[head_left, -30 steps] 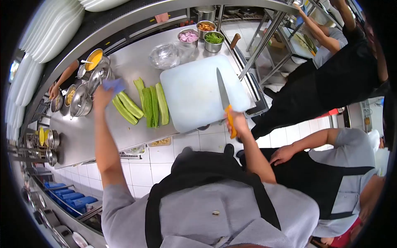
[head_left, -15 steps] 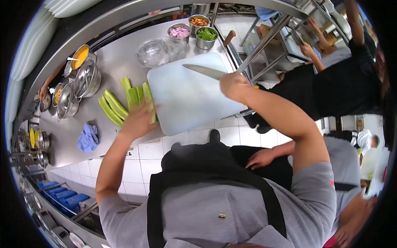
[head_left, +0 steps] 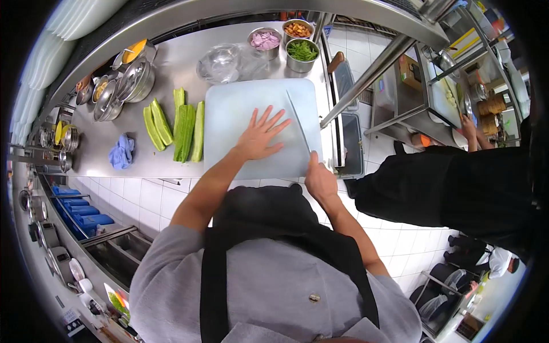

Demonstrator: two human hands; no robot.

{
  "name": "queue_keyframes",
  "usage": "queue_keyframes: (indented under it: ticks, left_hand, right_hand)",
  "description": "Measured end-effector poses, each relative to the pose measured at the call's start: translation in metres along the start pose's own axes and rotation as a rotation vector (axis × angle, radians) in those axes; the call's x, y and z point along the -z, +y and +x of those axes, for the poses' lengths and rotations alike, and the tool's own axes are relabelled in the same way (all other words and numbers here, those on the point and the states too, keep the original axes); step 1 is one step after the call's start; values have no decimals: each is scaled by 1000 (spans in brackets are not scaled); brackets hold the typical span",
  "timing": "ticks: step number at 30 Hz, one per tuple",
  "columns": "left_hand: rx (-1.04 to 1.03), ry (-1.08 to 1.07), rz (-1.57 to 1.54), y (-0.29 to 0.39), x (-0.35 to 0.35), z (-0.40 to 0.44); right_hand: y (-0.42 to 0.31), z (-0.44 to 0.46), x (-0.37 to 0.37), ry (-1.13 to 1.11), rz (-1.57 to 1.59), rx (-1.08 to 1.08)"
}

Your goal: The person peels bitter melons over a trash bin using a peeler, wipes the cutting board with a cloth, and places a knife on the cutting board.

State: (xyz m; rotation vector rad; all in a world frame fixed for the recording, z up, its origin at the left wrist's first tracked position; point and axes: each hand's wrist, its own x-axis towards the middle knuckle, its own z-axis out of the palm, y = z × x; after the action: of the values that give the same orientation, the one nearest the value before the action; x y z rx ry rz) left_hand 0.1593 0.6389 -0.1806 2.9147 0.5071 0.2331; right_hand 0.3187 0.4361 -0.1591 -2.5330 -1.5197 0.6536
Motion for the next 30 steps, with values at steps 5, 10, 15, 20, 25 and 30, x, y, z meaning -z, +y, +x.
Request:
queue_keyframes:
  ticks: [5,10,15,20,25,30]
  left_hand:
    - [66,9,-14,0,-4,0]
    - [88,30,-21,5,-1,1]
    - [152,56,-1,11,-1,0]
    - [883,579,40,2,-20,-50]
    - [1247,745,213,33,11,-133]
    - [1652,519,198,44,-4,-202]
  right_hand:
    - [6,10,18,47,145,65]
    - [15,19,24,13,172,147]
    - [26,26,25,-112,71,129]
    - [21,37,60,-120,-32,227]
    - [-11,43,13,-160,-146,254]
    - [-63,30,-10,-135,-292,553]
